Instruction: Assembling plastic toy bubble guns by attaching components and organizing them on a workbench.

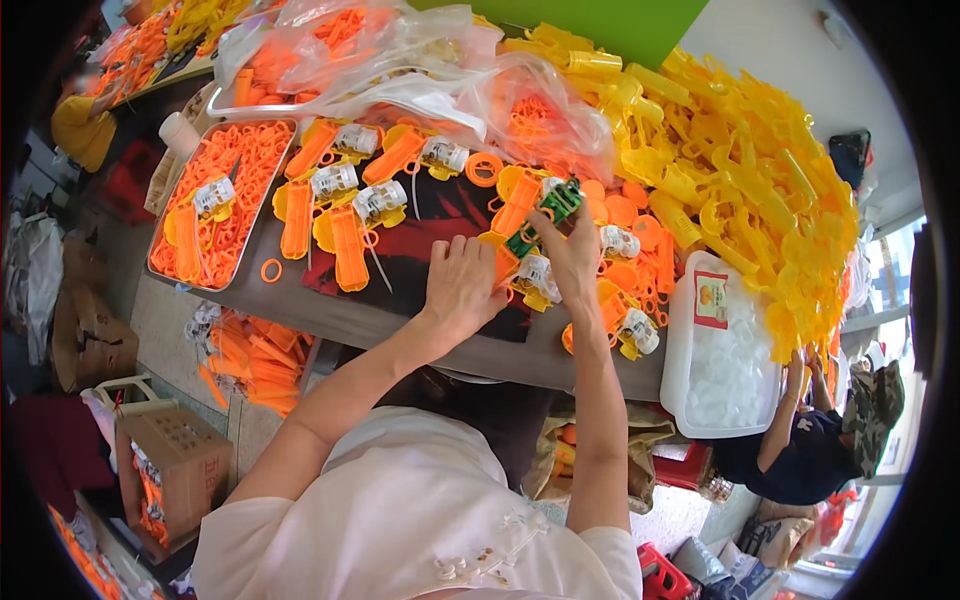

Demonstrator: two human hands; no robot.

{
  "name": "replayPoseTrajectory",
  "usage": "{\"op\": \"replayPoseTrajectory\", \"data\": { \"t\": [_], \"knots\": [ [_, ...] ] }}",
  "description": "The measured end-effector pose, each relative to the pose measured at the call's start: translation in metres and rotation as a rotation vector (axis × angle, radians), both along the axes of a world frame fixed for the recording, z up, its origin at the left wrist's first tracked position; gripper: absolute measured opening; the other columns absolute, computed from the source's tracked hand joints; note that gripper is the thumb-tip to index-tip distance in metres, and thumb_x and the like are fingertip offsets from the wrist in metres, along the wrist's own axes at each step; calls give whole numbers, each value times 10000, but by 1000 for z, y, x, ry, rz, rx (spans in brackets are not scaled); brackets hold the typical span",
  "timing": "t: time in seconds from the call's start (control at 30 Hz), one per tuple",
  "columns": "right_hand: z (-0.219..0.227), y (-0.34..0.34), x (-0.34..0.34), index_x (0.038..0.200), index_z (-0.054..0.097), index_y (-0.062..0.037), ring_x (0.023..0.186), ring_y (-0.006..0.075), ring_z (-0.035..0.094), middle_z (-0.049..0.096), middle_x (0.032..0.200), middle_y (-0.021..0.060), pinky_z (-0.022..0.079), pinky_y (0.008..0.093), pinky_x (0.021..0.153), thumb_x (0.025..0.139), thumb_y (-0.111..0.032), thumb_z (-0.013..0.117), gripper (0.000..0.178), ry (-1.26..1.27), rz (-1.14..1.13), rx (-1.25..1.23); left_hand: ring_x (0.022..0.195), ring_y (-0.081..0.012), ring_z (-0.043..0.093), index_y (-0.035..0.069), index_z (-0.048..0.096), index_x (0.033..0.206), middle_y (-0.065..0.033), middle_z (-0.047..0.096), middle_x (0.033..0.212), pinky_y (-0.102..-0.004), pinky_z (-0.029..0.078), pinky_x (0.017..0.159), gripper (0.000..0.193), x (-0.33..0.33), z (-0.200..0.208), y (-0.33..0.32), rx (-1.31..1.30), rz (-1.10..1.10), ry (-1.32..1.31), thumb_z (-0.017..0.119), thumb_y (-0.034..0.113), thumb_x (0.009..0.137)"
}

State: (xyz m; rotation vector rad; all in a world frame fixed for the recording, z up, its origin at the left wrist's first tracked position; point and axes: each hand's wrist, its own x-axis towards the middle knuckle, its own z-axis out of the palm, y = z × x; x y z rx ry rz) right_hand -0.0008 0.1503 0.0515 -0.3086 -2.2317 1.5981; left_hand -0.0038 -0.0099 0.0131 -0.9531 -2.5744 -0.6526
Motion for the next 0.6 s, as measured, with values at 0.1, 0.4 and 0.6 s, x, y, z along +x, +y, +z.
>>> {"op": "replayPoseTrajectory", "data": {
  "t": [0.1,0.4,0.6],
  "knots": [
    [0,6,-5,1056,566,-5,741,86,569,645,871,34,465,259,659,845,-144,715,293,4,49,34,824,-242,518,40,571,842,-92,555,809,-363,365,760,339,0,3,2,-41,-6,7,760,199,610],
    [3,1,-13,1058,561,-13,731,89,603,656,864,37,480,248,648,834,-126,721,298,-20,104,42,842,-246,511,32,580,857,-100,560,832,-385,368,791,328,2,6,-4,-19,28,-8,747,211,639],
    [6,11,18,1076,575,-21,799,135,660,665,981,76,551,273,688,864,-92,696,255,128,64,-205,1179,-337,429,32,514,1252,-162,465,1246,-469,325,993,650,5,13,-65,176,293,-43,769,311,723]
  ]
}}
